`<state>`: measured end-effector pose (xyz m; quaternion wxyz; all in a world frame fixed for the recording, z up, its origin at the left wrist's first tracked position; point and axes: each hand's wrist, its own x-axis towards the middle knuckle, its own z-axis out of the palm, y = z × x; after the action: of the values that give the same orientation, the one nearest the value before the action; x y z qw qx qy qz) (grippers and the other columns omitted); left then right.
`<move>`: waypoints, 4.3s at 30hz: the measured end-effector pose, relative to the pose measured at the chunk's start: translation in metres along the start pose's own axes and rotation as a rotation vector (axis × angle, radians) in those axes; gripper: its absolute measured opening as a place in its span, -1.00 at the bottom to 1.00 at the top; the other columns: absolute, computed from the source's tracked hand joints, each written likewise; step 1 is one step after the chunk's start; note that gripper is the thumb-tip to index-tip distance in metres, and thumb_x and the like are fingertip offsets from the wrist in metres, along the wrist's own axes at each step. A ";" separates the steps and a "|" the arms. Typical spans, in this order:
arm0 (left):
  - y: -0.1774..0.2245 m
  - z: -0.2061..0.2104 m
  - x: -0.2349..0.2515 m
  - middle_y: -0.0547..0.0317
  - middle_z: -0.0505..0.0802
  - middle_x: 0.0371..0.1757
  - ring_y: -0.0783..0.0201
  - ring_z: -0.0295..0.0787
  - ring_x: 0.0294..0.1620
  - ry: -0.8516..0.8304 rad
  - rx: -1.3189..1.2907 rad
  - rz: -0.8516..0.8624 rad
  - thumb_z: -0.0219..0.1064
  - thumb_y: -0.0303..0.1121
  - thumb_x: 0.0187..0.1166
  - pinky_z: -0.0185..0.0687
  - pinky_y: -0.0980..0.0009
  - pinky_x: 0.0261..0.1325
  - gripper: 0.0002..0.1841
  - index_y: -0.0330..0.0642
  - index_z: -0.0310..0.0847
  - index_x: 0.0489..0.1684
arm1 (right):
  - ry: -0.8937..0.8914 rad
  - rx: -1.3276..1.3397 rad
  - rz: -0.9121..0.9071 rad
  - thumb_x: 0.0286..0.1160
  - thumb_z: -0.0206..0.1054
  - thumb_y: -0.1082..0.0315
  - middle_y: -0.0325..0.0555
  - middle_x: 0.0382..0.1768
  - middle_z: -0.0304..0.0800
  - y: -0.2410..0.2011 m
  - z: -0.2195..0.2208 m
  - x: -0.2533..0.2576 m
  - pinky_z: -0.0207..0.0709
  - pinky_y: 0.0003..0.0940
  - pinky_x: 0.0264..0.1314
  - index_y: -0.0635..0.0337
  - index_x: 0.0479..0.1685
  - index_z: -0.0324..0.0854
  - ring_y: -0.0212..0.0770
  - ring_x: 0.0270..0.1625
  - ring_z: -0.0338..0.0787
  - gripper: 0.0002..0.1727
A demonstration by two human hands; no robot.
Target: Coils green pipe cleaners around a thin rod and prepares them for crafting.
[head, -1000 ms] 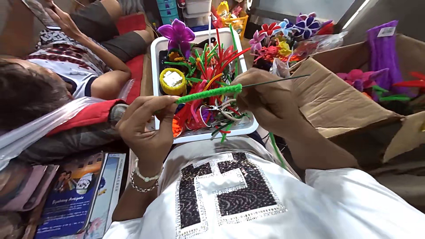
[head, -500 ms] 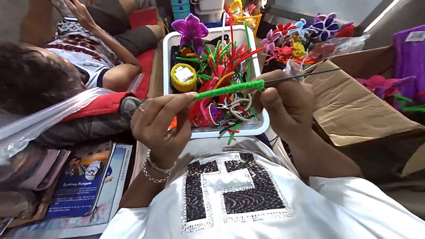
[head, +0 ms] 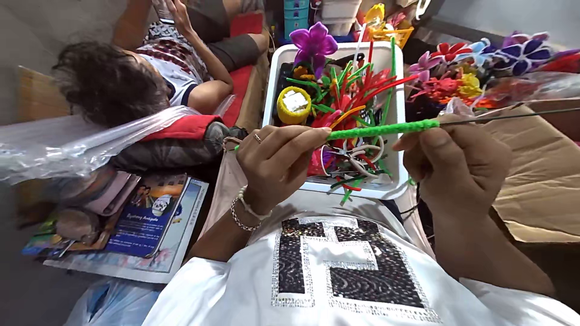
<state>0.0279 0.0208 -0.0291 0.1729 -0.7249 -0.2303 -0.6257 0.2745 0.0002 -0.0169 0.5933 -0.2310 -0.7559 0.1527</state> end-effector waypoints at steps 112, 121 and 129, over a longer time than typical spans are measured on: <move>0.025 -0.006 0.004 0.08 0.77 -0.16 0.41 0.67 -0.16 -0.206 -0.153 -0.044 0.39 -0.51 0.57 0.51 0.61 -0.16 -0.88 -0.25 0.83 -0.07 | -0.758 -0.144 -0.063 0.78 0.15 0.28 -0.36 -0.54 0.62 0.017 -0.013 0.062 0.37 -0.66 -0.47 0.22 -0.20 0.74 -0.61 -0.52 0.51 -0.71; 0.022 -0.006 0.004 0.03 0.80 -0.18 0.27 0.67 -0.25 -0.275 0.074 -0.027 0.36 -0.50 0.58 0.44 0.41 -0.25 -0.75 -0.09 0.89 0.09 | -0.764 -0.504 -0.211 0.73 0.11 0.24 -0.37 -0.52 0.59 -0.043 -0.024 0.043 0.33 -0.46 -0.57 0.05 -0.19 0.72 -0.43 -0.53 0.57 -0.73; 0.026 -0.012 0.007 0.14 0.78 -0.23 0.41 0.66 -0.17 -0.312 -0.204 -0.048 0.33 -0.49 0.60 0.47 0.53 -0.14 -0.82 -0.14 0.90 -0.09 | -0.739 -0.312 -0.201 0.77 0.14 0.24 -0.41 -0.52 0.61 -0.021 -0.041 0.084 0.35 -0.70 -0.47 0.18 -0.19 0.76 -0.65 -0.51 0.49 -0.69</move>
<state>0.0329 -0.0063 -0.0197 0.0457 -0.8213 -0.2068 -0.5298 0.2944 0.0249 0.0731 0.2517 -0.1728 -0.9509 0.0502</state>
